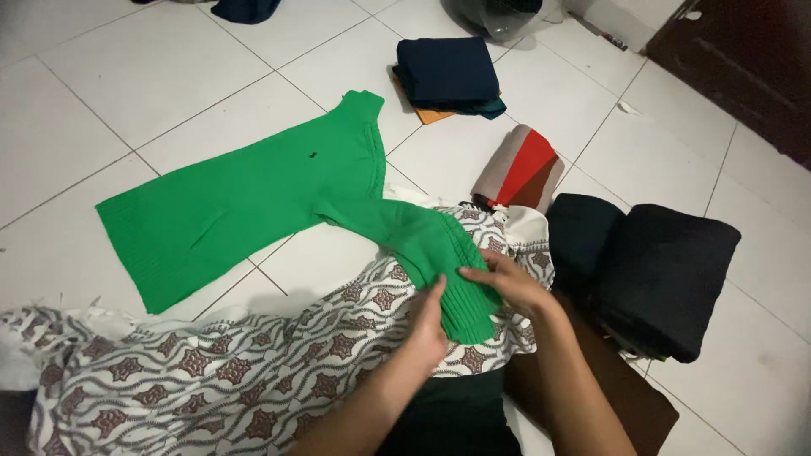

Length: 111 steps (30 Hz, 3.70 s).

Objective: Fold a green sweater on the floor and put it into a bag.

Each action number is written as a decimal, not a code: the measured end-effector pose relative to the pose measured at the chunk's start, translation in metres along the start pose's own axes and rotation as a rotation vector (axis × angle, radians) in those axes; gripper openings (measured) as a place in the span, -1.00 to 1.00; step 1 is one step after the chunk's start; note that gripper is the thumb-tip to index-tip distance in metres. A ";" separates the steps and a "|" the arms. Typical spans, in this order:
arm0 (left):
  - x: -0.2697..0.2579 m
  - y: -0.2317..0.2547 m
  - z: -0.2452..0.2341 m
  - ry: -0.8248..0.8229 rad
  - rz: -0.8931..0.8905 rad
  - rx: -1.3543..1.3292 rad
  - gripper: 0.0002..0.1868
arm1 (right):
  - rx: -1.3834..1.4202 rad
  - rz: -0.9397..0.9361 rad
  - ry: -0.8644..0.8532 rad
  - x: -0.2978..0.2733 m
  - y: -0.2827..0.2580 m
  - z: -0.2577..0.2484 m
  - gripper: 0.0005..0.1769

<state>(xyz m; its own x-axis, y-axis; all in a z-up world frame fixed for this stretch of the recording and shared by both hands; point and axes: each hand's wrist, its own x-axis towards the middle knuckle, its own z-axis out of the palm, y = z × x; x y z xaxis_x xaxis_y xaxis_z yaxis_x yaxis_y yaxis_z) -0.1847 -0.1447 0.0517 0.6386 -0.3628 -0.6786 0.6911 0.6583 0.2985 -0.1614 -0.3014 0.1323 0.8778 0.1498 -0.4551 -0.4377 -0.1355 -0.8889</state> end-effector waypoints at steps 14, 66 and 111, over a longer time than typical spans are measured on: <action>-0.029 0.019 0.060 -0.199 0.223 0.108 -0.56 | -0.047 0.001 0.204 -0.030 -0.088 -0.031 -0.61; 0.243 0.300 -0.182 0.585 0.790 1.149 -0.26 | 0.036 -0.366 0.027 0.422 -0.215 0.096 -0.17; 0.268 0.475 -0.038 -0.247 0.427 0.124 -0.47 | -1.311 -0.545 -0.175 0.344 -0.005 0.130 0.06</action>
<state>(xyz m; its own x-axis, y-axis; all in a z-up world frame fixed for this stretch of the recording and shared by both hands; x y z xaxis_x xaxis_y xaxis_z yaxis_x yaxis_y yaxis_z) 0.3016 0.0961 -0.0139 0.9237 -0.2334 -0.3038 0.3760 0.7044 0.6020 0.1173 -0.1223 -0.0261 0.7977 0.5798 -0.1656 0.5178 -0.7994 -0.3048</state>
